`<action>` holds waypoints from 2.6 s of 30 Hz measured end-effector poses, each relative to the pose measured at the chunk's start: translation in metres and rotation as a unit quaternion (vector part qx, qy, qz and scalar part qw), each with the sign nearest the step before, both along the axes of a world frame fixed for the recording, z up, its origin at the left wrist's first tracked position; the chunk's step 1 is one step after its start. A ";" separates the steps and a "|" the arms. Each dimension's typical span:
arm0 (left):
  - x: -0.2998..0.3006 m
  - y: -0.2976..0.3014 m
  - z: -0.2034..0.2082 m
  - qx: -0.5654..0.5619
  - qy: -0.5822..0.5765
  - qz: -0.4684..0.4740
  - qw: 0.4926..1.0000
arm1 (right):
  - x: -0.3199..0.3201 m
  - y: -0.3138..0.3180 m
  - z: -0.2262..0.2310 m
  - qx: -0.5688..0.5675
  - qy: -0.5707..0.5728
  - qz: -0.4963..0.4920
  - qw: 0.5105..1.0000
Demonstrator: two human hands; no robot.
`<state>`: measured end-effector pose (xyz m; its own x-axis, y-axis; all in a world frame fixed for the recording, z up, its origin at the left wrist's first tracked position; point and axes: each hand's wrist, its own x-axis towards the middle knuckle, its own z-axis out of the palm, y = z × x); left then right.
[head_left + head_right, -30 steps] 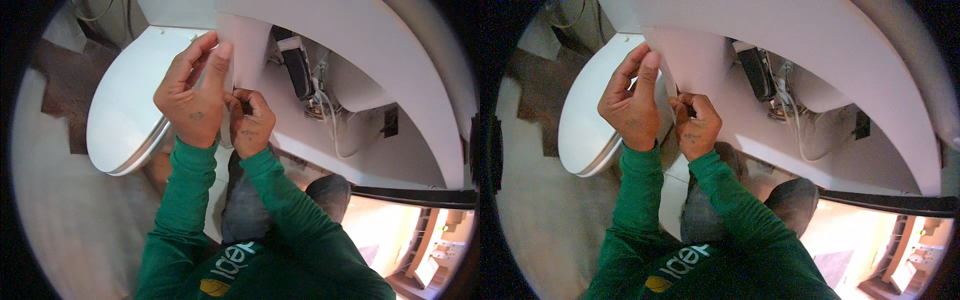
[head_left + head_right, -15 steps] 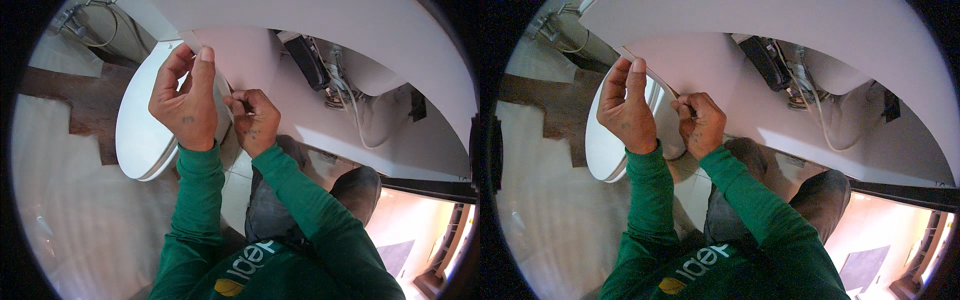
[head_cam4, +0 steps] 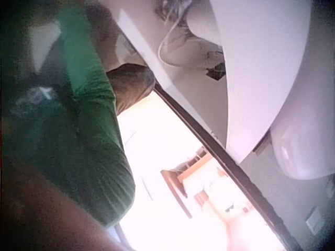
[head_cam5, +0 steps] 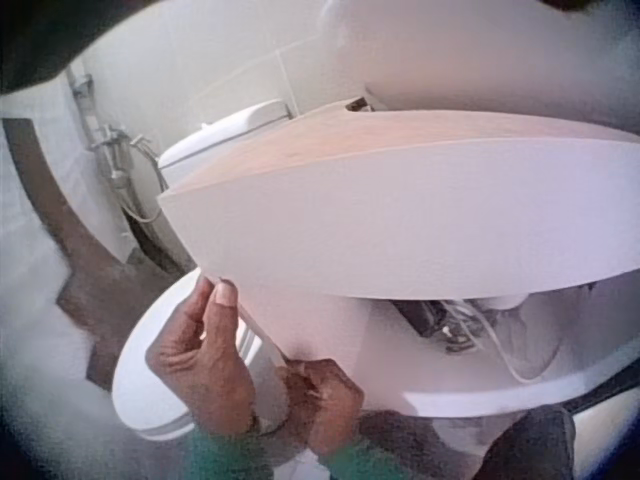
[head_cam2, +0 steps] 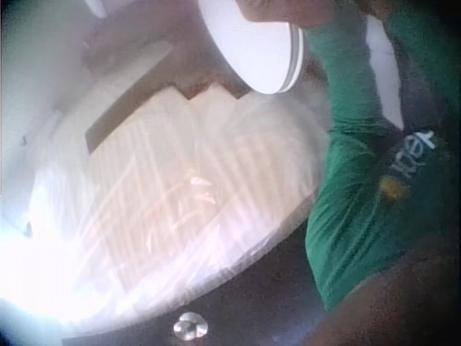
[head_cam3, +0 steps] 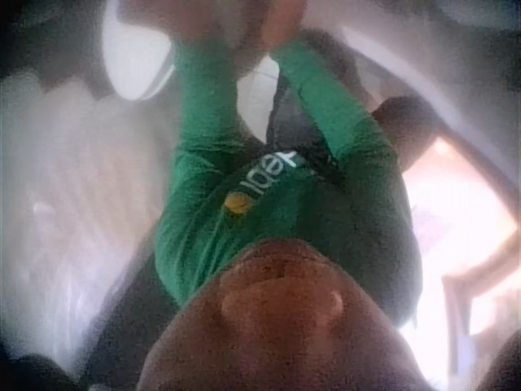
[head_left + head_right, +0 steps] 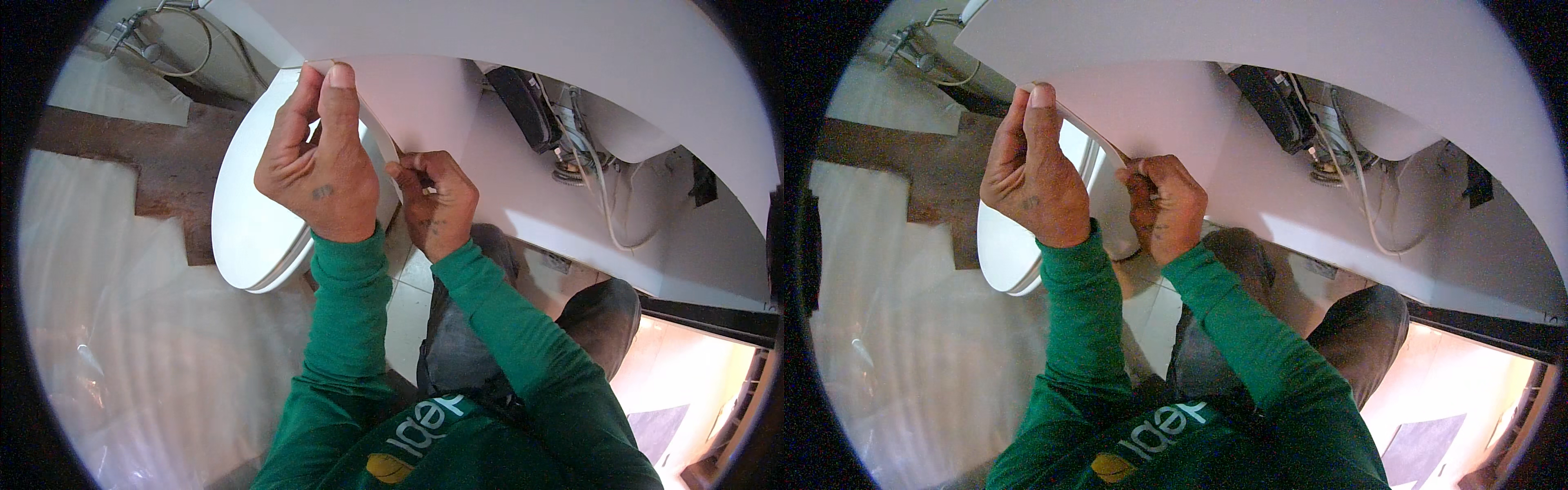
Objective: The person kneels beside a white toilet and installs a white plastic trim piece along the base, pressing it into place and wiping the area with a cloth. The person also briefly opens the toilet lid and interacts with the plumbing underneath the sink.
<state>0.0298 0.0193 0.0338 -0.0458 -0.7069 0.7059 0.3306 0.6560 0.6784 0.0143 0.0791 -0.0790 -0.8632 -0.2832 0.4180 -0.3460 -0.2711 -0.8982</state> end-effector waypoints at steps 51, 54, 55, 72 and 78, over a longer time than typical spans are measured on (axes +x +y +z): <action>-0.001 0.016 -0.007 0.085 -0.024 -0.037 0.995 | -0.018 0.009 -0.018 0.020 0.035 0.034 0.999; -0.009 0.019 -0.007 0.067 -0.018 -0.009 0.998 | -0.019 0.011 -0.018 -0.022 -0.040 0.074 0.996; -0.009 0.018 -0.007 0.047 -0.020 0.016 0.999 | -0.016 0.012 -0.015 -0.044 -0.066 0.092 0.993; -0.005 -0.003 -0.014 0.007 0.041 -0.082 0.996 | -0.014 0.019 -0.002 0.044 0.019 0.065 0.997; 0.001 -0.016 0.000 0.142 0.054 -0.233 0.960 | -0.016 0.015 0.000 0.077 0.022 0.057 0.995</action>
